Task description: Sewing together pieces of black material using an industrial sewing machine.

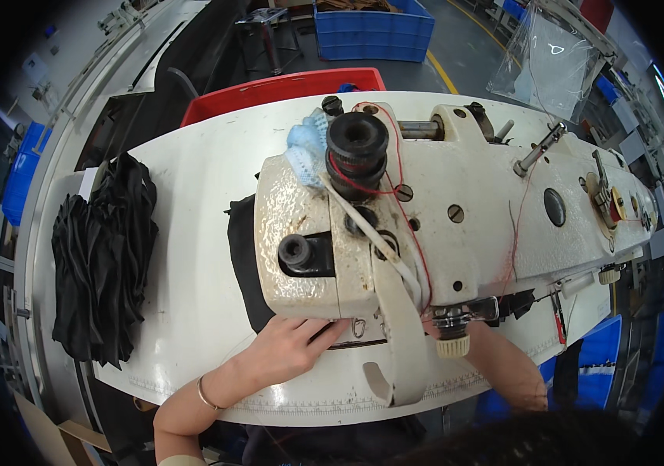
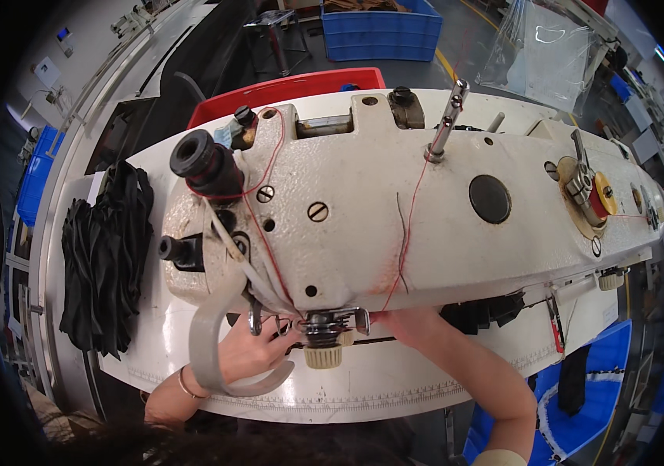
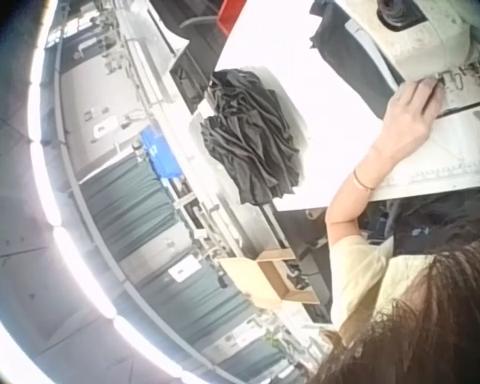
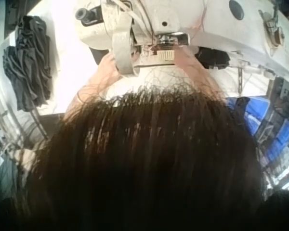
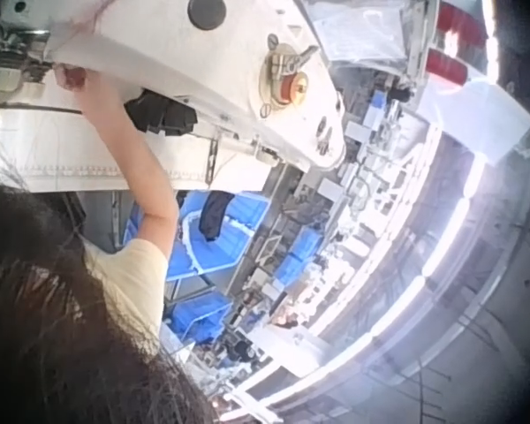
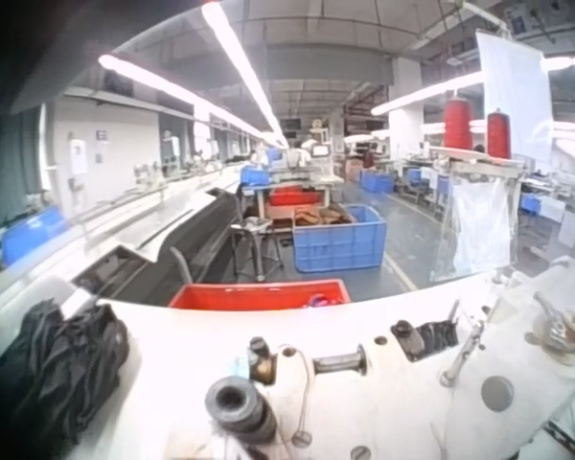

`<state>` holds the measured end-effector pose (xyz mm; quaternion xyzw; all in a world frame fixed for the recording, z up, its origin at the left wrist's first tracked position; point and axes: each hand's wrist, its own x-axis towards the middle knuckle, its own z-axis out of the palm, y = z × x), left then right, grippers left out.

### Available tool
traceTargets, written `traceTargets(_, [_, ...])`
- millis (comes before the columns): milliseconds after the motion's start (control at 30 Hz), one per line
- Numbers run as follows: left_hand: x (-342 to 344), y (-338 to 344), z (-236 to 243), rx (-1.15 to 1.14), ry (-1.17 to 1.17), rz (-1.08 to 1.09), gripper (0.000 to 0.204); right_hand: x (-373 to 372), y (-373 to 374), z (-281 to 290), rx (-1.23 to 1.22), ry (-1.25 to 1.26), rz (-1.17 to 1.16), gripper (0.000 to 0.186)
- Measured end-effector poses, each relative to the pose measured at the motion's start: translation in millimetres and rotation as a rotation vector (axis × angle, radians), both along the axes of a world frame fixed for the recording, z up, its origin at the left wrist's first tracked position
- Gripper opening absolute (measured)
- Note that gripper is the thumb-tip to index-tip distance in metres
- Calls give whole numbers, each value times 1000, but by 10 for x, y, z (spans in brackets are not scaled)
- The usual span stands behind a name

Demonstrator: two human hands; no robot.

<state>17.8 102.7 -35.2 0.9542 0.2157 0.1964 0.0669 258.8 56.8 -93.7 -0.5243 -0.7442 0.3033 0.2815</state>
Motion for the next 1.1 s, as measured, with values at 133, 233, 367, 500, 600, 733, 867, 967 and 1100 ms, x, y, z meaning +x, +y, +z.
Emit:
traceTargets(133, [1, 17, -12, -9, -21, -7, 46, -79, -12, 58, 89, -14, 29, 22])
traceTargets(233, [-15, 23, -45, -133, -29, -28, 45, -180, 62, 247, 7, 253, 80, 24])
traceTargets(367, [-37, 9, -69, -131, -70, -28, 42, -200, 96, 382, -95, 503, 169, 27])
traceTargets(500, [-44, 2, -91, -182, -15, -31, 40, -204, -6, 210, -64, 423, 119, 26])
traceTargets(600, [-25, 3, -82, -149, -10, -41, 39, -172, -77, -25, -64, 9, 157, 23])
traceTargets(733, [-31, 4, -74, -134, 9, -28, 39, -167, -11, 54, 104, 148, 42, 22])
traceTargets(867, [-36, -4, -68, -105, 30, -38, 39, -60, -40, -2, 331, -217, 192, 22])
traceTargets(967, [-42, -4, -74, -101, 36, -39, 39, -100, -29, 48, 129, 31, 131, 23])
traceTargets(1100, [-39, -4, -82, -77, 57, -43, 39, -135, 15, 114, 174, 58, 108, 23])
